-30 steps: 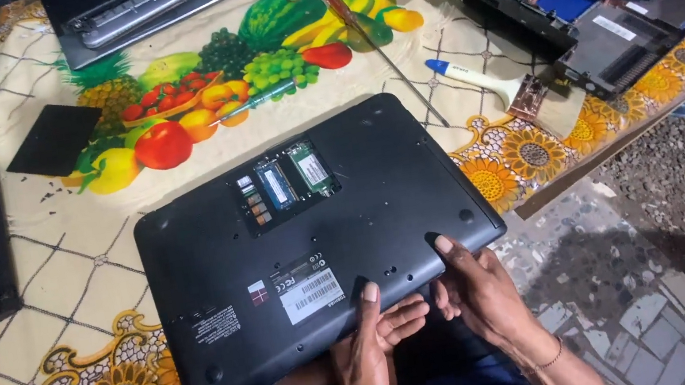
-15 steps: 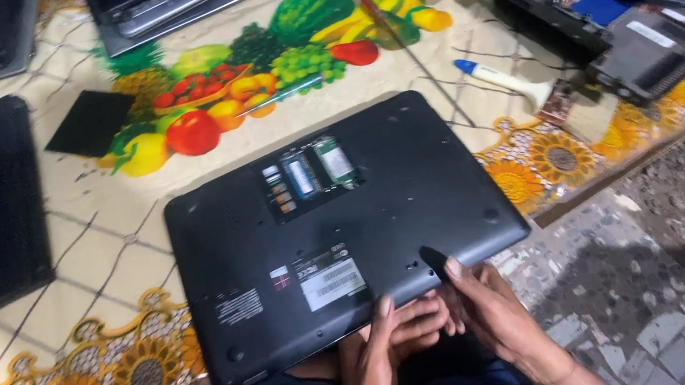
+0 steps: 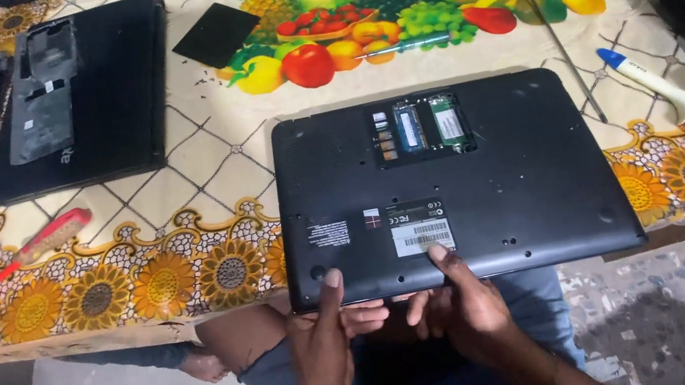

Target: Disassembling and reassembling a laptop, cleaning internal components with a brush, and managing internal wiring.

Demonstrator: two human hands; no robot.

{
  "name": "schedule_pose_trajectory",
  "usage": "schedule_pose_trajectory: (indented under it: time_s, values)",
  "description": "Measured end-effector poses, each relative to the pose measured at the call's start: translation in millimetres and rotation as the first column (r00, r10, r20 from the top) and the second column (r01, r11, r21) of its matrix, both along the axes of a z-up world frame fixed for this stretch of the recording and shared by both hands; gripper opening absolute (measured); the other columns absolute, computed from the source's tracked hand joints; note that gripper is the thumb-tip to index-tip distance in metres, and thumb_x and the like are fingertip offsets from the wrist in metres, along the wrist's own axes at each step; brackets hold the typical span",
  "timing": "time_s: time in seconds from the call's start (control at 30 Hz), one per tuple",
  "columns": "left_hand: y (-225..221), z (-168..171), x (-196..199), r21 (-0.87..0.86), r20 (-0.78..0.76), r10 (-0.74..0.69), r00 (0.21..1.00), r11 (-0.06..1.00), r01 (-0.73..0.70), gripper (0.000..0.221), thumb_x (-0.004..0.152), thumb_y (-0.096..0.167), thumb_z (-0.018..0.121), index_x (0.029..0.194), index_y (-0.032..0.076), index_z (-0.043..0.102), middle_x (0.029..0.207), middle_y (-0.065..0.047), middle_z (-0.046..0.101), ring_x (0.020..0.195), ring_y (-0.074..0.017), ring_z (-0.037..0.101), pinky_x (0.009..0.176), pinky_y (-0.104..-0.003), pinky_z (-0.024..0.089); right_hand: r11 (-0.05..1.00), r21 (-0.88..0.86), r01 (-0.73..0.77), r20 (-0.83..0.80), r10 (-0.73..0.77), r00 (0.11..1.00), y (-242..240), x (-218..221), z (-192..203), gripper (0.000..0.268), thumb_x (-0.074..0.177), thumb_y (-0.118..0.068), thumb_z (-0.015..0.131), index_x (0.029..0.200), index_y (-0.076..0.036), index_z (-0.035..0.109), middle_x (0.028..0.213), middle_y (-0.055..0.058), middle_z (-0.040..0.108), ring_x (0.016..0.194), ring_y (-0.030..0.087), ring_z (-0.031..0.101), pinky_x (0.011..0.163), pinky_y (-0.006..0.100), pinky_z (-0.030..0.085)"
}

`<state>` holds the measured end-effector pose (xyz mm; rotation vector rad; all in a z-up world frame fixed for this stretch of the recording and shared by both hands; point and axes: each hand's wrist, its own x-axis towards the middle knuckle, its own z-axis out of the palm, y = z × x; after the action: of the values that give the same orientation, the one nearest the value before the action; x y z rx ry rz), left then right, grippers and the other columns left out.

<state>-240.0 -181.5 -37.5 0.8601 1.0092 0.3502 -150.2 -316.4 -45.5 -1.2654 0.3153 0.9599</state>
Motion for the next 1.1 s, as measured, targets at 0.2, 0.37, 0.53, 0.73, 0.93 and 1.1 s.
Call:
schedule_pose_trajectory:
  time_s: [0.2, 0.37, 0.53, 0.73, 0.93, 1.1]
  values:
    - [-2, -7, 0, 0.089, 0.029, -0.004, 1.000, 0.996, 0.001, 0.049, 0.089, 0.029, 0.067, 0.090, -0.019, 0.080, 0.058, -0.032, 0.072, 0.055, -0.0410, 0.075, 0.051, -0.040, 0.062, 0.980, -0.017, 0.199, 0.051, -0.198, 0.979, 6, -6, 9, 0.049, 0.095, -0.034, 0.058, 0.135, -0.005, 0.060, 0.067, 0.031, 0.066, 0.049, 0.040, 0.057, 0.056, 0.043, 0.045]
    - [-4, 1, 1, 0.067, 0.020, 0.006, 1.000, 0.998, -0.007, 0.051, 0.089, 0.027, 0.067, 0.077, -0.021, 0.078, 0.060, -0.035, 0.073, 0.054, -0.0407, 0.075, 0.056, -0.042, 0.062, 0.994, 0.082, 0.070, 0.158, -0.083, 0.984, -3, -4, 1, 0.068, 0.094, -0.045, 0.050, 0.149, -0.006, 0.054, 0.062, 0.025, 0.069, 0.046, 0.035, 0.060, 0.047, 0.039, 0.044]
    - [-4, 18, 0, 0.061, -0.047, -0.018, 0.999, 0.998, 0.021, 0.050, 0.090, 0.031, 0.065, 0.093, -0.017, 0.079, 0.067, -0.034, 0.077, 0.055, -0.0382, 0.075, 0.058, -0.039, 0.062, 0.979, 0.183, -0.090, 0.173, 0.058, 0.983, -17, -9, -32, 0.085, 0.100, -0.055, 0.036, 0.092, 0.019, 0.077, 0.074, 0.030, 0.074, 0.056, 0.036, 0.066, 0.050, 0.036, 0.047]
    - [5, -20, -9, 0.024, 0.084, -0.019, 0.996, 1.000, 0.017, 0.070, 0.090, 0.042, 0.058, 0.096, -0.026, 0.075, 0.068, -0.038, 0.075, 0.052, -0.0420, 0.072, 0.052, -0.044, 0.061, 0.993, 0.106, -0.054, 0.216, 0.030, 0.976, -6, -15, -19, 0.085, 0.098, -0.054, 0.038, 0.088, 0.020, 0.079, 0.051, 0.027, 0.062, 0.042, 0.034, 0.056, 0.047, 0.039, 0.039]
    - [16, -19, -16, 0.176, 0.087, 0.065, 0.994, 0.981, -0.079, 0.063, 0.099, 0.041, 0.056, 0.084, -0.017, 0.075, 0.062, -0.030, 0.074, 0.043, -0.0337, 0.067, 0.046, -0.039, 0.059, 0.997, 0.024, 0.067, 0.103, -0.069, 0.992, 9, -15, 4, 0.065, 0.094, -0.053, 0.048, 0.113, 0.006, 0.071, 0.055, 0.023, 0.063, 0.041, 0.032, 0.052, 0.044, 0.037, 0.039]
    - [15, -24, -20, 0.334, 0.087, 0.042, 0.995, 0.940, -0.069, 0.060, 0.103, 0.033, 0.057, 0.068, -0.012, 0.074, 0.057, -0.025, 0.074, 0.041, -0.0266, 0.064, 0.046, -0.034, 0.058, 0.988, 0.091, 0.127, 0.241, -0.146, 0.959, 10, -19, -19, 0.055, 0.099, -0.036, 0.054, 0.075, 0.011, 0.070, 0.049, 0.026, 0.062, 0.033, 0.033, 0.050, 0.038, 0.037, 0.040]
